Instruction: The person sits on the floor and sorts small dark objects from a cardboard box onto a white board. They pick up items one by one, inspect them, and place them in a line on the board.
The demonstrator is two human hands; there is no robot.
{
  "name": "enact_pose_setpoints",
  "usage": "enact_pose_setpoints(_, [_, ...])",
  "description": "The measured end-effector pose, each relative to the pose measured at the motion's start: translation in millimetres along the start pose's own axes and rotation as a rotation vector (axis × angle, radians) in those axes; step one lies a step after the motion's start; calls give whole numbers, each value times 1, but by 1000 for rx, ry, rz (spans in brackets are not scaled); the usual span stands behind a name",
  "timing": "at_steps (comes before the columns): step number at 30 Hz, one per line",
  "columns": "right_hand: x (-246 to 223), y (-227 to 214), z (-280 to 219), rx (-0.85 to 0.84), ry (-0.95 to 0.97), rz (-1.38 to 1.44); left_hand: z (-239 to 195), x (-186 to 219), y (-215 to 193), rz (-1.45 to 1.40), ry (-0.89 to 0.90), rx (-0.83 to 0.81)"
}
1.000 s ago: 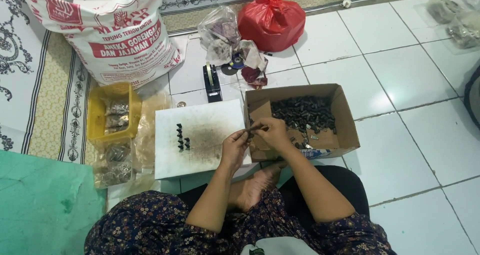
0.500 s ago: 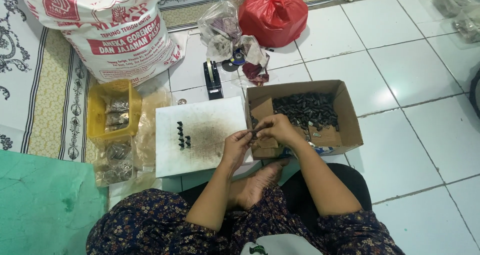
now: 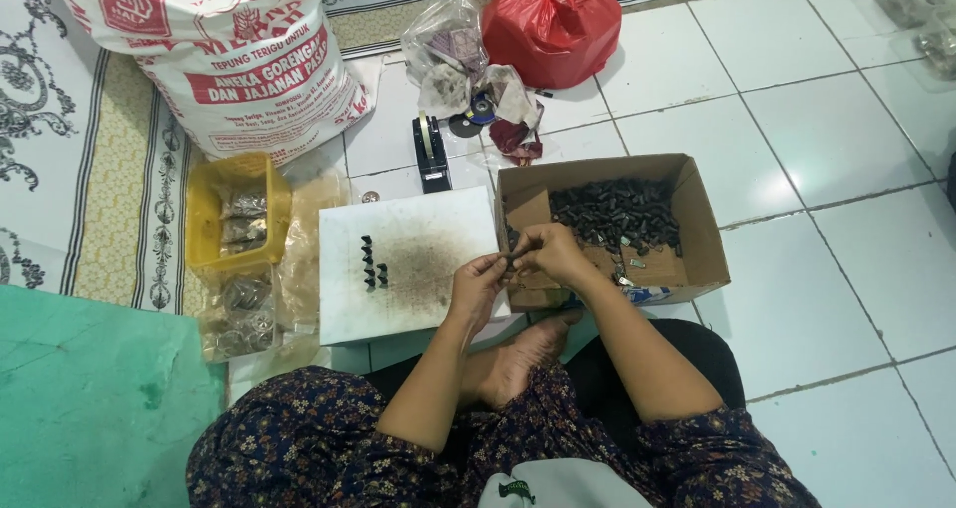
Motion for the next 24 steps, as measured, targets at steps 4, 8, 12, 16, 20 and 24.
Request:
enact_pose_setpoints(4, [-27,11,-16,55,-8,-31,-12,12,6,-44,-15,19])
enact_pose_setpoints(8, [-52,33,-28,41,-6,161,-29,25,-5,-183,-47,37])
enact_pose_setpoints(12, [-68,64,-25,0,-44,312,-46,49,-25,-246,-15,40])
enact_pose_setpoints(16, [-69,95,-10,-43,-59,328,-74,82,-35,-184,30,86])
enact_pose_setpoints(20, [-77,117,-1,-64,-63,323,-93,104,-42,-143,85,161])
enact_pose_setpoints(24, [-89,126,16,-37,-109,215,-98,125,-44,-126,139,229])
Point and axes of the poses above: each hand's wrist, its own z-axis towards the middle knuckle, its own y-axis out of the palm, x = y × z, the point moved 7 cm from there along z, towards the middle knuckle, and after that the axes turned 11 degrees about -x, right-handed, at the moved point
